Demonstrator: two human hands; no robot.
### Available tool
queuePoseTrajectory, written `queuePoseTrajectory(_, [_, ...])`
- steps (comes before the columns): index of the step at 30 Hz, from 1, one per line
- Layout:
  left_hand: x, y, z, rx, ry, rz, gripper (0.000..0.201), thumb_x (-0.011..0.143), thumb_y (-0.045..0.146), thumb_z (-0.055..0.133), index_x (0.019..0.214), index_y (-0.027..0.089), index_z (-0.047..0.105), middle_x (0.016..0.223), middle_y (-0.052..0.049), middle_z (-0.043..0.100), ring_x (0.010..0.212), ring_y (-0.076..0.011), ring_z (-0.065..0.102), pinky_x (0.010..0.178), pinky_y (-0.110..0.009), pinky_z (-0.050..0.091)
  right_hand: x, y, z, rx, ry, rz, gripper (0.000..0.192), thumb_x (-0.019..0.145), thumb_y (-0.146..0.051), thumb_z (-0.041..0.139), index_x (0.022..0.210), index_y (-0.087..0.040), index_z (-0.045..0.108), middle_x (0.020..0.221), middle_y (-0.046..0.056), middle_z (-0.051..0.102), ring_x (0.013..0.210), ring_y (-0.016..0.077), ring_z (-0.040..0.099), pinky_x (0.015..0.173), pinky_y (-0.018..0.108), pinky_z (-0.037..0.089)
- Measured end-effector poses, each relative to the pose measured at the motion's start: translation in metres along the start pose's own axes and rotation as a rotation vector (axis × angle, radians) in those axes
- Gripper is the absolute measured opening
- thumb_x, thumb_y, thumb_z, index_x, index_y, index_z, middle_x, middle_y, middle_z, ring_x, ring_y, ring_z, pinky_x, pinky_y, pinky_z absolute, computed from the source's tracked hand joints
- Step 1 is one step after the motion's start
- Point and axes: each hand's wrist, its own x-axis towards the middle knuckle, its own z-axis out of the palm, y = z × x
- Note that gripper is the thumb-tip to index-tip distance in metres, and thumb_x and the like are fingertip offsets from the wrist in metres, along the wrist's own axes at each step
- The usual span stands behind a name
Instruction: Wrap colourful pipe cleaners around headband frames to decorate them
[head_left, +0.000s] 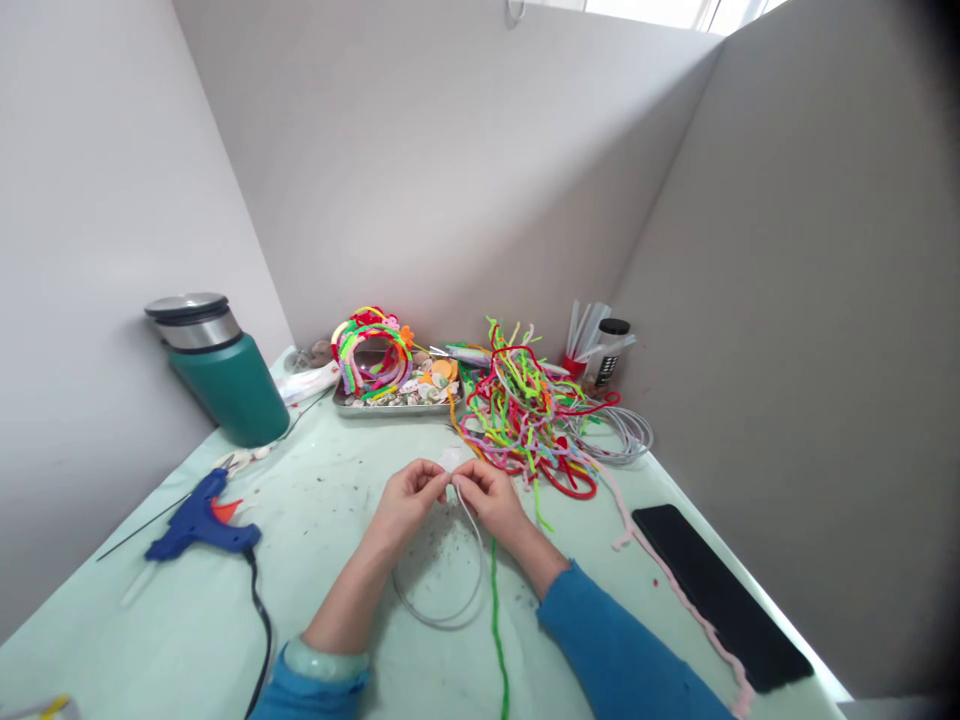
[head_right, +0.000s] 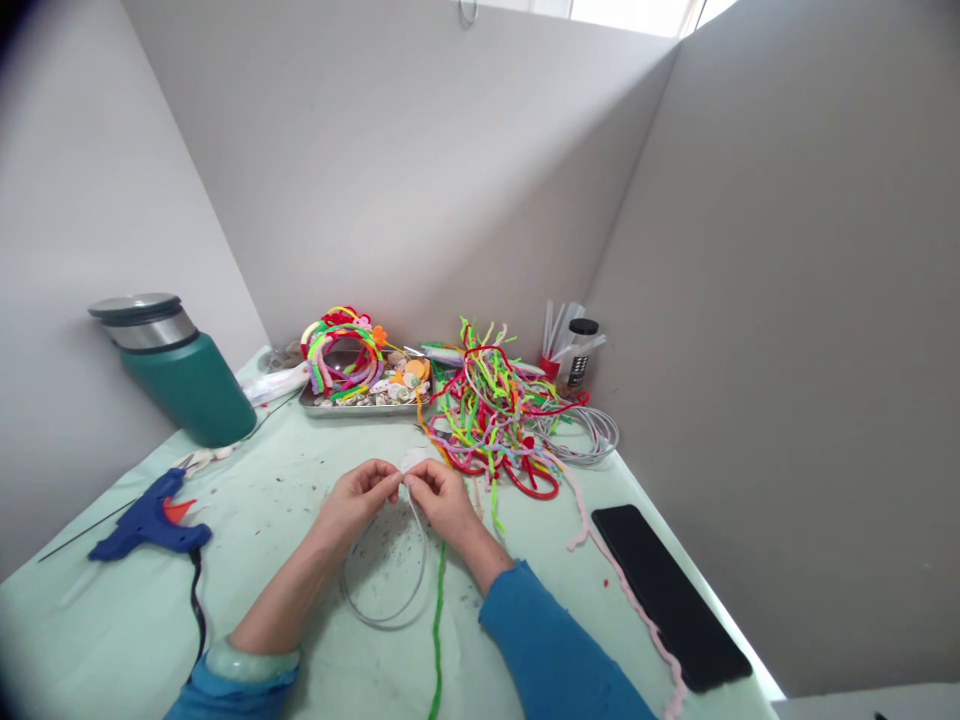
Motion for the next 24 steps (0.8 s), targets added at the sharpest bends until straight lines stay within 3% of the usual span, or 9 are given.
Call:
queuePoseTrajectory(10, [-0.0003,0.0005,-0.0009,-0.025,-0.054,-0.008,0.030,0.072,0.044,0.057,0.074,0.014,0.055,0.058,0.002,0.054,0.048,-0.0072,0.040,0.048,-0.020,0.028,0.0018,0.0022,0.0012,-0.042,0.044,-0.004,0.015,0.075,-0.029,0.055,0.067,-0.016,0.054,0.053,-0.005,0.042,0.048,0.0078,0.036,0.046,0.020,0.029])
queuePoseTrajectory(24, [-0.0012,0.0027,0.0001,-0.042,-0.024,0.006,0.027,0.069,0.041,0.060,0.071,0.014,0.056,0.057,0.001,0.054,0.052,-0.0088,0.045,0.051,-0.020,0.032,0.0010,0.0042,0.0002,-0.032,0.016,-0.006,0.014,0.078,-0.028,0.052,0.069,-0.017,0.053,0.052,-0.006,0.041,0.046,0.0071,0.034,0.044,0.019,0.028])
